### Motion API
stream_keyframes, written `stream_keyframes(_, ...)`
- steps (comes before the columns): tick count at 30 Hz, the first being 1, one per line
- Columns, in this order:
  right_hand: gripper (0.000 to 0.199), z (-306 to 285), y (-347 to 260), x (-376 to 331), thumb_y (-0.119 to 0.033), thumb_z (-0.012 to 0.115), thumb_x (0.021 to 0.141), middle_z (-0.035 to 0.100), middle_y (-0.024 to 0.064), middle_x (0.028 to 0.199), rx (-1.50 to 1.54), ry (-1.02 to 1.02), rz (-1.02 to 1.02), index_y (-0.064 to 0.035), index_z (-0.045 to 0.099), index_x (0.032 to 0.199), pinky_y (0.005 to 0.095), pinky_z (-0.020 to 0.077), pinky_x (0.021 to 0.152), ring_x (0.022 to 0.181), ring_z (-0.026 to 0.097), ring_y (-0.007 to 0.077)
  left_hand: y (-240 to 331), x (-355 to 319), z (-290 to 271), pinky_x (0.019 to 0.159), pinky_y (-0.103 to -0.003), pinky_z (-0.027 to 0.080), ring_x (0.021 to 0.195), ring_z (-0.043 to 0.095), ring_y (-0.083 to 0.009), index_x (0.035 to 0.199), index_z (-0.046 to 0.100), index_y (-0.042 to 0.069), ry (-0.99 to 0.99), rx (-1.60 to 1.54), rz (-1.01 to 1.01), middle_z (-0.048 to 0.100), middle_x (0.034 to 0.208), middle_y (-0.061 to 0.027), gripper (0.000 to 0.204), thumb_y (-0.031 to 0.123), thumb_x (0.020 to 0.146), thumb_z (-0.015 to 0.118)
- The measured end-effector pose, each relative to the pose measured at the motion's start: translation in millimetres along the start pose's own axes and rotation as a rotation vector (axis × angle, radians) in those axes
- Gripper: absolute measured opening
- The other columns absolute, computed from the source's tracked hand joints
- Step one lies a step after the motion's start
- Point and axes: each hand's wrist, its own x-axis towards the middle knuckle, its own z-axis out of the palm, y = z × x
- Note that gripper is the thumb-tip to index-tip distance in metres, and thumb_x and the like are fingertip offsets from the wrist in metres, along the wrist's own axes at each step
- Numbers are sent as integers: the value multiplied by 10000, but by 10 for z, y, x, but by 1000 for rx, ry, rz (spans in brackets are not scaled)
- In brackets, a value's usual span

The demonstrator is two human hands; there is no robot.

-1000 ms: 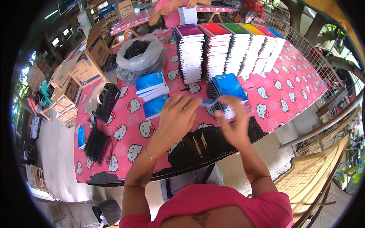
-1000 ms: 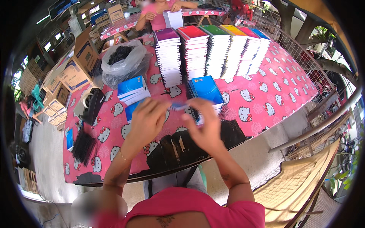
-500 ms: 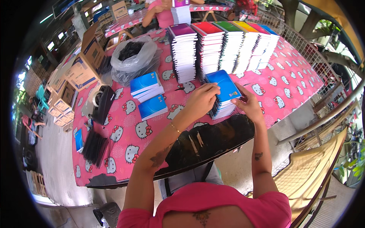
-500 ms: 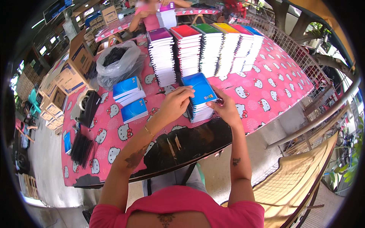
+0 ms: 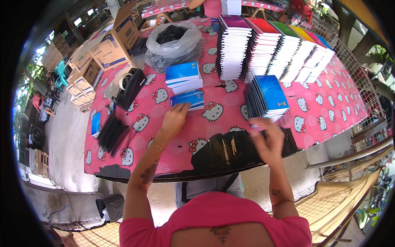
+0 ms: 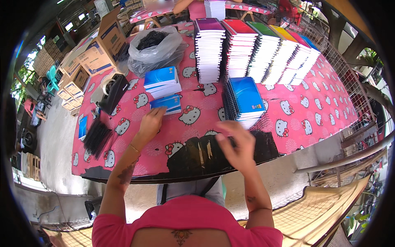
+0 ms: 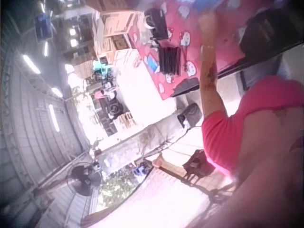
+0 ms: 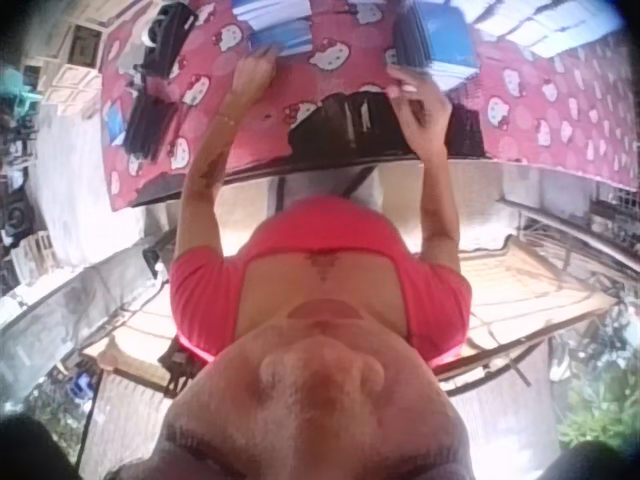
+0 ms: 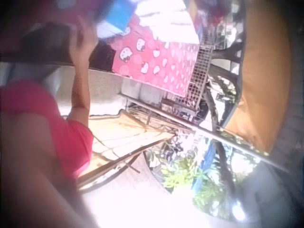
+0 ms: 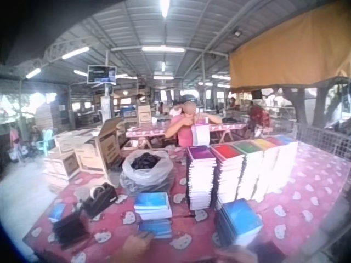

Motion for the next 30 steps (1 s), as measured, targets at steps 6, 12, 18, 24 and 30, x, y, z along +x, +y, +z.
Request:
stream_keyframes(6,584,1128,625,56,-50,762,819,653,108,1183,145,-180,100,-38,532,1356,347,502,895,1065,631,230,588,-80,-237,994,-489,444,1065,597,-335,1163,628,51,-1,-42,145,639,1104,-130,343,19,821,626)
stream_keyframes(12,416,1328,874,-154,-70,754,860,645,46,1097,478,-304,434,-27,592,1241,276,489,835,948,598,117,979,-468,-230,1128,-455,329,1367,413,-391,1328,526,-22,265,-673,-484,412,1464,-284,417,173,968,608)
stream_keyframes(18,205,1239,909,-189,-58,727,892,672,26,974,562,-274,484,0,677,1082,256,486,811,910,596,98,-40,-909,-862,837,-466,489,975,580,-355,1143,632,-5,364,378,-507,622,1031,-154,309,172,890,644)
stream_keyframes(24,216,1250,844,-162,-71,731,891,674,22,1000,569,-301,572,2,674,1086,248,482,813,899,593,91,-645,-1666,-901,820,-465,523,931,633,-336,1136,629,27,83,604,-720,660,1012,-150,256,101,893,599)
stream_keyframes(30,279,1250,931,-178,-90,717,906,678,23,1022,556,-347,524,2,674,1167,243,474,833,920,593,83,-538,-1514,-916,922,-472,518,1032,662,-347,1197,593,28,218,550,-545,697,1084,-178,309,81,893,587)
